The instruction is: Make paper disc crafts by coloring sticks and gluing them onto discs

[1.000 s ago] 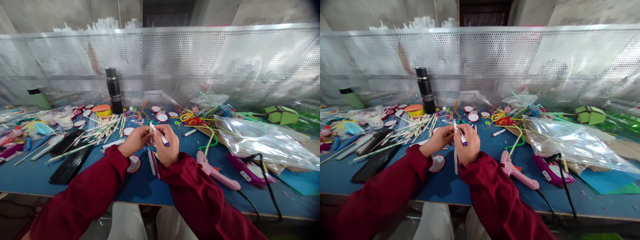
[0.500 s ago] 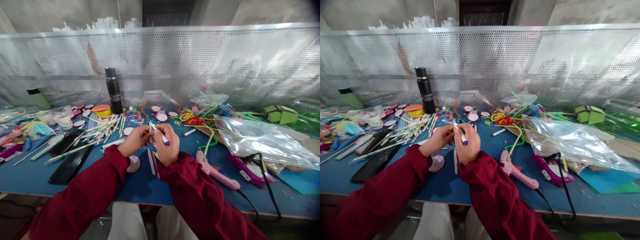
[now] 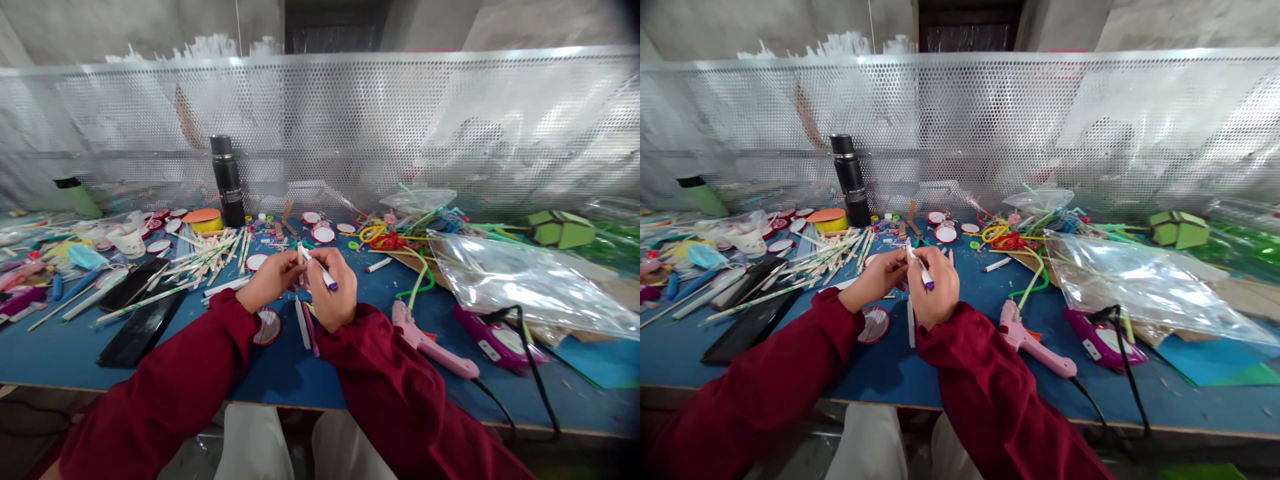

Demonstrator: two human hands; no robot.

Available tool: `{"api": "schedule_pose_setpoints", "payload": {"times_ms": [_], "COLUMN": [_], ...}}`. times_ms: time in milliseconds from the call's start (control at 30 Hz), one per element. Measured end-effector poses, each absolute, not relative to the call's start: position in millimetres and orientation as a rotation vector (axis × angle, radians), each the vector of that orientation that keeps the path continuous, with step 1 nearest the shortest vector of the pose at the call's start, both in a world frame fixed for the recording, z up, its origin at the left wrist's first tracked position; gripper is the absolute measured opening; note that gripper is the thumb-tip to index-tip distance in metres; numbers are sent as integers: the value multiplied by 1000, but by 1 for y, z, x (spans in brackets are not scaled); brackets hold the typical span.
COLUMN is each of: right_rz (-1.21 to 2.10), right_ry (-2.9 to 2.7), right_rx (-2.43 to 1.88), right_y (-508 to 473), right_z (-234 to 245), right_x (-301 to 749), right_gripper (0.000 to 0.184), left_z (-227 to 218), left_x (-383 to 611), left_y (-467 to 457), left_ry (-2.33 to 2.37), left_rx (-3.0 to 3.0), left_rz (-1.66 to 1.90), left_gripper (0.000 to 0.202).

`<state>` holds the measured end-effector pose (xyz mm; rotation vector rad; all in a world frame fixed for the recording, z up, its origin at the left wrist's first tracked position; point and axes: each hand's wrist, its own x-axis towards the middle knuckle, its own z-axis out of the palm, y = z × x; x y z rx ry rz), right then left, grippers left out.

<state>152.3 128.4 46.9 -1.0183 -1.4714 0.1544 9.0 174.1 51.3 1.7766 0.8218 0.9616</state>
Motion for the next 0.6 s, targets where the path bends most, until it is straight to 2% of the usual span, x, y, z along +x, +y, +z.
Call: {"api": "schedule_pose_setpoints", "payload": {"times_ms": [267,600], "right_rz": [176,258], "right_ry": [-1456,-1420], "right_rx": [-1022,-971], "right_y": [131,132], "right_z": [45,43], "right_x": [153,153], "right_gripper": [12,14], "left_z": [49,50], "left_x": [9,-1], "left_y": [177,185], "left_ry": [820,846], "left_rx": [1767,1984], "left_rz": [975,1007], "left_gripper": [41,35]}}
